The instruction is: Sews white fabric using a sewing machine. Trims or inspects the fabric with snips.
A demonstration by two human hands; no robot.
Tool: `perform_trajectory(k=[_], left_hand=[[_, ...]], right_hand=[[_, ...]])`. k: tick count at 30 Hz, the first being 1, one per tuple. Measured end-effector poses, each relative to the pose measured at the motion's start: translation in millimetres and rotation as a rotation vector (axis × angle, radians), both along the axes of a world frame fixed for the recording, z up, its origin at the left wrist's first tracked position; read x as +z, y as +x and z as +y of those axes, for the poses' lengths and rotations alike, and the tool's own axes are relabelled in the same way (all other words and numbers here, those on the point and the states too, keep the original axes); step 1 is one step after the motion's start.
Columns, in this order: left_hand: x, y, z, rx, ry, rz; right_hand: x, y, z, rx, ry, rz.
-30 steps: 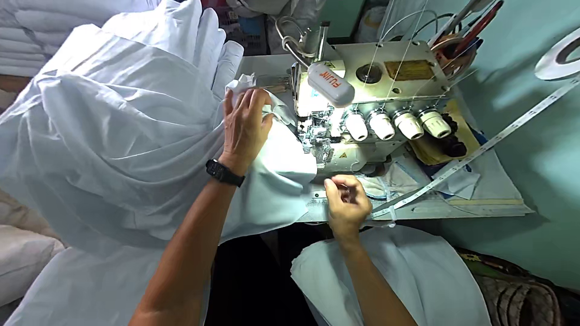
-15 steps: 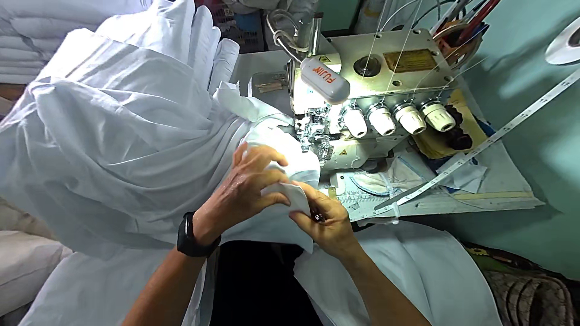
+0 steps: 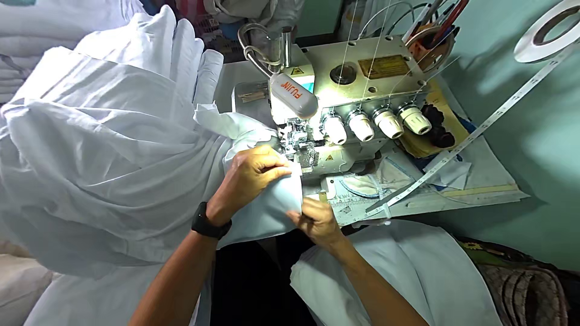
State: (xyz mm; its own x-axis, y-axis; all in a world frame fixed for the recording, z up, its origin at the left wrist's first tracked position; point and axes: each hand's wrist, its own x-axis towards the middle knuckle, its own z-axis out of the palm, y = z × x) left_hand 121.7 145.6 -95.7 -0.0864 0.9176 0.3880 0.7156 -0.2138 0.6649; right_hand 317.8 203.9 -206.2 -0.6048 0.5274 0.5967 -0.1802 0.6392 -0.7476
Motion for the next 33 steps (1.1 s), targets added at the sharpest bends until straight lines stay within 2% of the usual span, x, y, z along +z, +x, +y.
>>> perform_trajectory(k=[2, 11, 14, 17, 19, 21, 23, 25, 28, 33], left_hand=[[2.6, -1.8, -4.0, 0.006, -0.048, 0.028], [5.2, 2.7, -3.8, 0.089, -0.131, 0.07], [7.0, 5.6, -2.5, 0.132, -0.175, 0.059], [6.4, 13.8, -2.4, 0.212, -0.113, 0.047], [2.5, 26.1, -7.3, 0.268, -0.021, 0.219], [-7.1, 51.2, -16.8, 0.369, 0.042, 0.505], [-22.0, 73.4, -23.9, 0.475, 0.038, 0.629], [-31.2, 75.0, -24.0, 0.484, 0.03, 0.574], [-23.9, 57.9, -20.1, 0.378, -0.005, 0.421], [-9.1, 19.8, -7.1, 0.211, -0.058, 0.381]], right_hand=[[-0.7, 6.0, -12.8, 0.077, -0.066, 0.012], [-11.5, 44.8, -32.9, 0.119, -0.125, -0.02], [-10.8, 49.8, -36.0, 0.163, -0.26, 0.008], [-4.5, 51.8, -39.5, 0.172, -0.513, 0.024], [4.2, 53.4, -43.1, 0.14, -0.724, 0.0], [13.0, 56.4, -45.1, 0.102, -0.833, -0.044], [19.9, 58.5, -45.7, 0.099, -0.821, -0.089], [25.6, 55.7, -46.4, 0.103, -0.741, -0.081], [33.2, 45.8, -46.5, 0.1, -0.622, -0.05], [41.9, 23.2, -42.2, 0.038, -0.663, -0.033]])
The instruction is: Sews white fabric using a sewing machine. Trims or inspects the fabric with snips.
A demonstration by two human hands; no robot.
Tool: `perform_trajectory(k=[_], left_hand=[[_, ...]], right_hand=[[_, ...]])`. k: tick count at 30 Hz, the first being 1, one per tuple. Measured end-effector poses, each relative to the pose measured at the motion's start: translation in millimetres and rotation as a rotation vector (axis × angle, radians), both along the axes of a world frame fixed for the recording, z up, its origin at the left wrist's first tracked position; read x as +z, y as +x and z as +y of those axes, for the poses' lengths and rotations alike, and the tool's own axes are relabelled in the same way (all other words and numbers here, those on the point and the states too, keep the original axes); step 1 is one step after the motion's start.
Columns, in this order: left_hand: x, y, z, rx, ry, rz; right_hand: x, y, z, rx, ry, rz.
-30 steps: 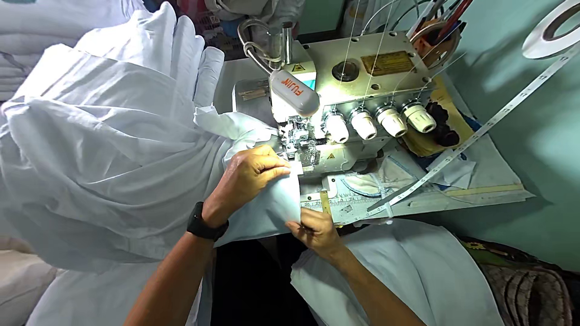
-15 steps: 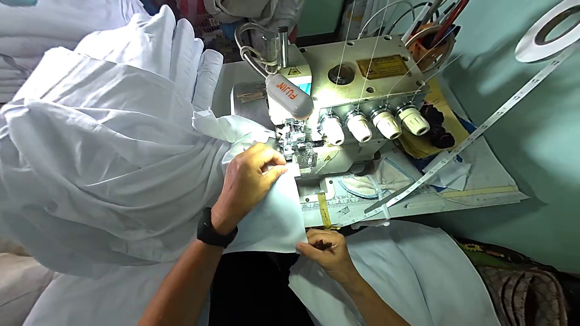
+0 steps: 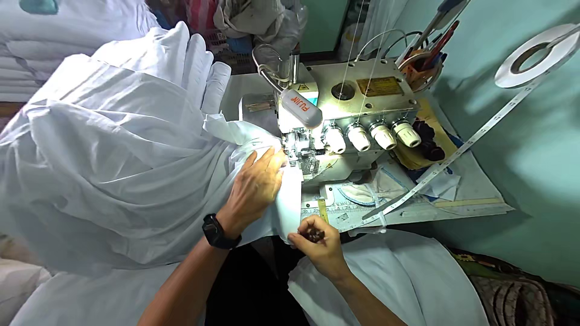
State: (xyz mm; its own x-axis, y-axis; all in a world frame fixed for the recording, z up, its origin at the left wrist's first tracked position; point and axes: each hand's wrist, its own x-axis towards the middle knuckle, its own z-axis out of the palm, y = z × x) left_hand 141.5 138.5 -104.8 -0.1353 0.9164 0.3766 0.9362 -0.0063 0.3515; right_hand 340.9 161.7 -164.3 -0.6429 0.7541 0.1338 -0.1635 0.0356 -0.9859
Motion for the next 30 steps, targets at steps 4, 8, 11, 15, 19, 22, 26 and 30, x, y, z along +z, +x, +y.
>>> perform_trajectory(k=[4, 8, 11, 15, 19, 22, 26, 30], left_hand=[[7.8, -29.9, 23.7, -0.033, -0.05, -0.086], [2.5, -37.3, 19.1, 0.046, 0.096, -0.202], [0.8, -1.2, -30.0, 0.025, 0.231, -0.183], [-39.6, 47.7, -103.6, 0.062, 0.232, -0.402], [-80.4, 85.3, -126.8, 0.129, 0.177, -0.703], [-89.1, 99.8, -125.0, 0.099, 0.134, -0.814], [-93.4, 99.6, -118.0, 0.099, 0.066, -0.784], [-91.0, 95.1, -109.7, 0.011, -0.019, -0.716]], right_hand=[[7.4, -25.2, 9.6, -0.095, -0.07, 0.031], [14.9, -26.7, 6.8, -0.094, -0.171, 0.072], [9.5, 19.7, 3.9, 0.121, -0.071, -0.082], [-27.7, 75.7, 4.1, 0.198, -0.044, -0.621], [-58.1, 69.4, -5.6, -0.095, 0.009, -0.653], [-75.3, 41.0, -14.3, -0.229, -0.101, -0.446], [-75.9, 23.9, -18.9, -0.304, -0.608, -0.198], [-43.4, 32.3, -24.7, -0.195, -0.779, -0.178]])
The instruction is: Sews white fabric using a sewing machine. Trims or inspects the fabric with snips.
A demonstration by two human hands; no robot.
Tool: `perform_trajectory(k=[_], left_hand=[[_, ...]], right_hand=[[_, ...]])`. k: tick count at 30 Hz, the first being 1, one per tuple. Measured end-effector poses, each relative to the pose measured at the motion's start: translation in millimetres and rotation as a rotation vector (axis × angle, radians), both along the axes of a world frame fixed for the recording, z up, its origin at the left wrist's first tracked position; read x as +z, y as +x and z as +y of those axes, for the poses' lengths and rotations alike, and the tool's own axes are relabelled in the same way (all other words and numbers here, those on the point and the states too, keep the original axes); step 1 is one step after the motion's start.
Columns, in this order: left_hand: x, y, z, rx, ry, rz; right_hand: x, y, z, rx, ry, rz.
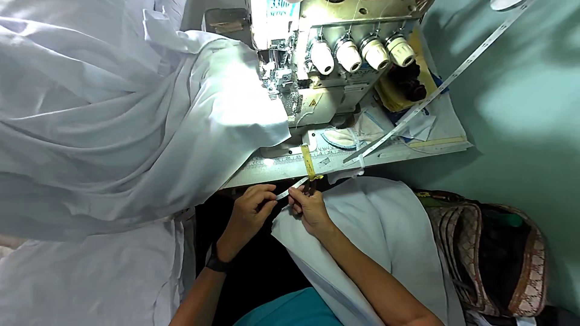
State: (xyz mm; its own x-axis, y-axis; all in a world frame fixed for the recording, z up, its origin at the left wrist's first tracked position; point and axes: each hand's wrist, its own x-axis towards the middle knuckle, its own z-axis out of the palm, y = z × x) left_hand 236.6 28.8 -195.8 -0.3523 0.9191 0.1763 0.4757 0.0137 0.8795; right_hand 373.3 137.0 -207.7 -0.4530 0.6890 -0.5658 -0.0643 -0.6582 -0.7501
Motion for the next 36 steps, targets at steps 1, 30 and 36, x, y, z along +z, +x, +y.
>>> perform_trajectory(k=[1, 30, 36], left_hand=[[0.5, -0.3, 2.8, -0.055, -0.014, -0.012], [38.6, -45.3, 37.9, -0.498, -0.46, -0.525], [36.9, -43.9, 36.8, -0.448, -0.461, -0.559]], right_hand=[[6.7, 2.0, -2.3, 0.029, 0.007, 0.009], [35.6, 25.3, -13.9, 0.309, -0.157, 0.116], [36.9, 18.4, -15.1, 0.284, -0.12, 0.124]])
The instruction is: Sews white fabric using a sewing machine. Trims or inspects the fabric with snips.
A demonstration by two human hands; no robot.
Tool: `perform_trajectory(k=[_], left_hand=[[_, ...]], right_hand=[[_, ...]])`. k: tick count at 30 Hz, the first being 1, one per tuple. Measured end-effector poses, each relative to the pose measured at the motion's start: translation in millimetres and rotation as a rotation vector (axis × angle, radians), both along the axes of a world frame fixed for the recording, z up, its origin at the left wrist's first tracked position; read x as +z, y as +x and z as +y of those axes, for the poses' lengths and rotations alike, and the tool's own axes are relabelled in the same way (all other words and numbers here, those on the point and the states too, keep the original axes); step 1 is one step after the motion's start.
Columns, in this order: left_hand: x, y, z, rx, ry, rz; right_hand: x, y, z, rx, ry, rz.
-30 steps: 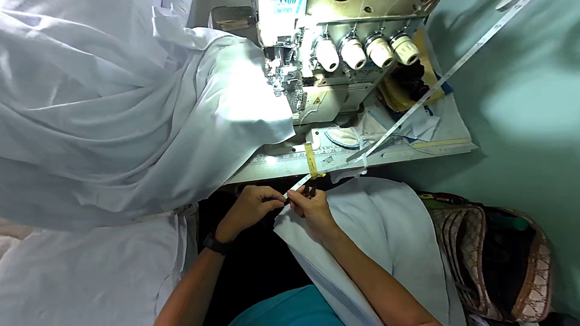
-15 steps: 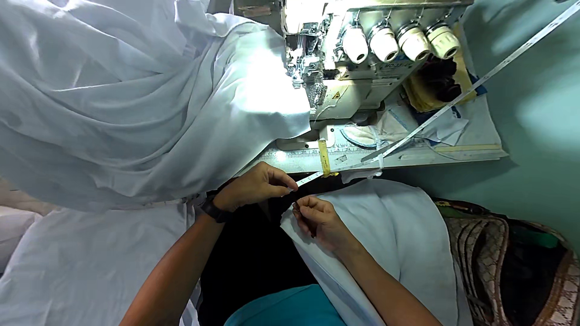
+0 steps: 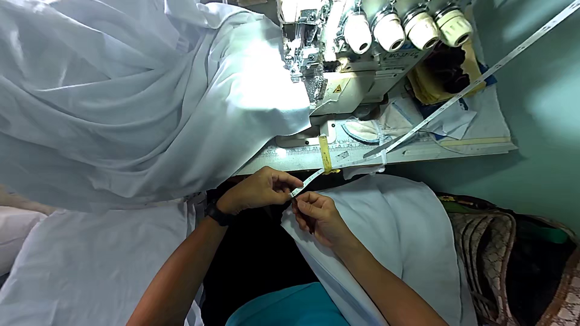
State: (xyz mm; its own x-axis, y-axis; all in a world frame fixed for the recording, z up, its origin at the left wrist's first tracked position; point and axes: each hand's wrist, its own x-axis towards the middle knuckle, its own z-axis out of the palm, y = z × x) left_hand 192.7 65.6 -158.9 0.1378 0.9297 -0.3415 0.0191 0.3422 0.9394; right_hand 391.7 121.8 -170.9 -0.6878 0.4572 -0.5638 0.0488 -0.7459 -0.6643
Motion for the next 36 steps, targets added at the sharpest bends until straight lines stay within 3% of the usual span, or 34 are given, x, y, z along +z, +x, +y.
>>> perform_trajectory(k=[4, 6, 8, 12, 14, 16, 20, 24, 29, 31, 34, 36], left_hand=[[2.6, -2.6, -2.9, 0.007, -0.015, 0.026], [15.8, -10.2, -8.0, 0.035, 0.057, 0.137], [34.2, -17.5, -12.5, 0.125, 0.233, 0.244], [71.6, -23.8, 7.2, 0.445, 0.57, 0.544], [81.3, -33.1, 24.3, 0.529, 0.673, 0.673], [80.2, -45.1, 38.6, 0.52, 0.717, 0.745], [72.7, -65.0, 54.1, 0.511, 0.613, 0.735], [84.3, -51.5, 66.5, 0.47, 0.52, 0.702], [74.2, -48.4, 84.1, 0.506, 0.426, 0.853], [70.8, -48.4, 83.1, 0.449, 0.522, 0.955], [64.0, -31.9, 70.8, 0.314, 0.725, 1.328], [55.0, -16.1, 62.5, 0.34, 0.757, 1.49]], right_hand=[[4.7, -7.0, 0.6, -0.019, -0.017, 0.021], [12.5, -11.1, 11.8, -0.013, 0.081, 0.093], [16.4, -20.4, 30.1, -0.07, 0.317, 0.144], [5.3, -57.4, 70.7, -0.387, 0.985, 0.084], [1.7, -74.3, 89.9, -0.417, 1.171, 0.135], [3.9, -82.5, 98.6, -0.323, 1.119, 0.147], [15.5, -82.2, 78.9, -0.158, 0.814, 0.09], [16.0, -82.3, 60.7, -0.24, 0.822, 0.174], [16.5, -82.5, 53.4, -0.313, 0.784, 0.159], [18.0, -79.8, 50.4, -0.325, 0.823, 0.144], [20.4, -73.2, 43.7, -0.337, 1.05, 0.103], [20.4, -73.0, 44.2, -0.358, 1.168, 0.09]])
